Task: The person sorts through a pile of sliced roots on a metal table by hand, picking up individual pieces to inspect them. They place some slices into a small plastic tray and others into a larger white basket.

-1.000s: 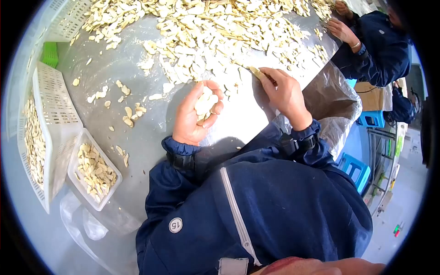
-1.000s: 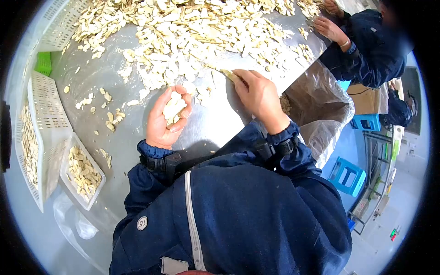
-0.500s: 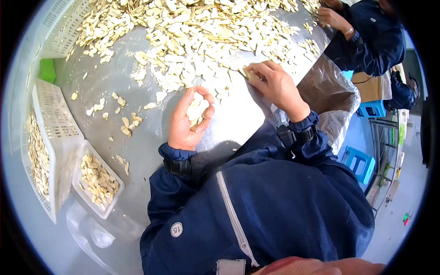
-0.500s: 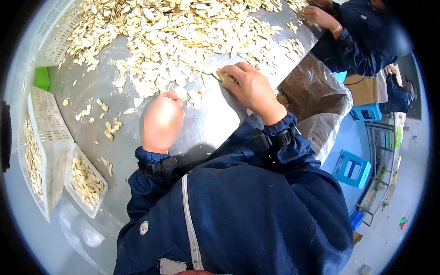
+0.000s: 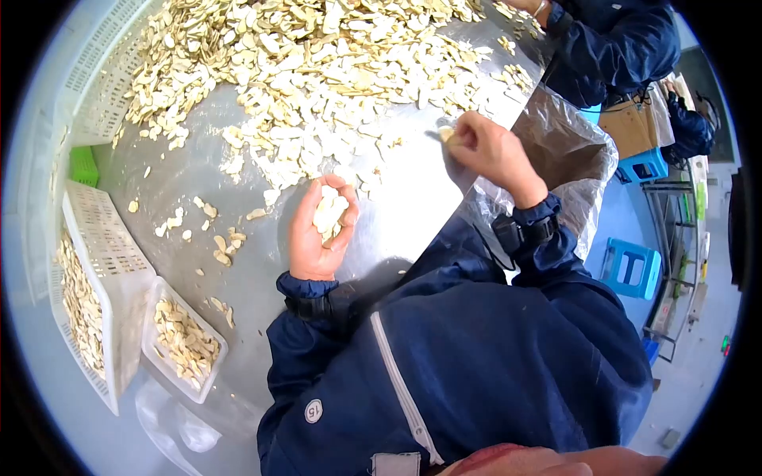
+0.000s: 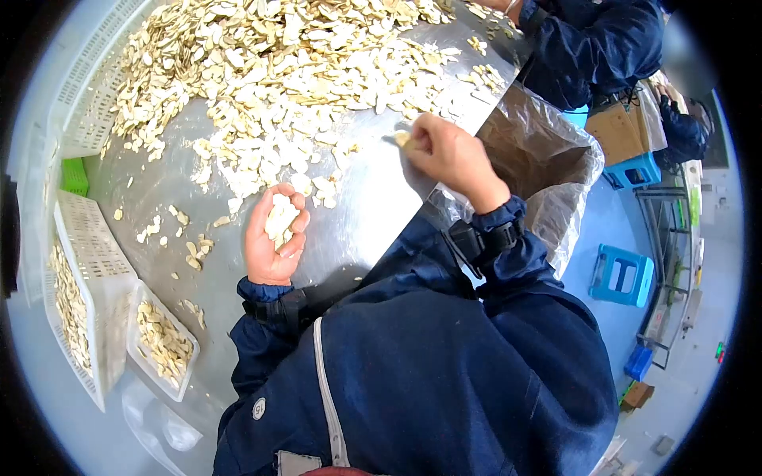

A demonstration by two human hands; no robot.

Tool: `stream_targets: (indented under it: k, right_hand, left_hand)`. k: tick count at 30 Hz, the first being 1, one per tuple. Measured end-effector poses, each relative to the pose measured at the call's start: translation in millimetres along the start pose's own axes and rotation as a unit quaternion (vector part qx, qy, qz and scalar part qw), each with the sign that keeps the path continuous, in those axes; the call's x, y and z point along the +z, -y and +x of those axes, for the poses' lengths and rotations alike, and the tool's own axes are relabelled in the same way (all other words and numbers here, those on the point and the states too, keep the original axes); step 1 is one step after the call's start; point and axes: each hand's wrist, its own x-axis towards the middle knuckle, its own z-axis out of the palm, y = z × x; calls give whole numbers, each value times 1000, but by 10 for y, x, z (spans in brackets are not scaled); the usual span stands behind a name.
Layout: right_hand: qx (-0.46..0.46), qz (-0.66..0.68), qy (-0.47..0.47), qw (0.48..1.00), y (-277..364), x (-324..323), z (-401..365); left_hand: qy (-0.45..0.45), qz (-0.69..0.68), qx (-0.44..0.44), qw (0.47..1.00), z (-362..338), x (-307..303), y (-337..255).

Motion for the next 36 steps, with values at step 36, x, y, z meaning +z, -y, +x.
stream_targets:
  k: [36]
  right_hand:
    - [-66, -210, -299, 929, -1091, -11, 26]
  left_hand:
    - [-2, 12, 0, 1000, 6, 8, 3]
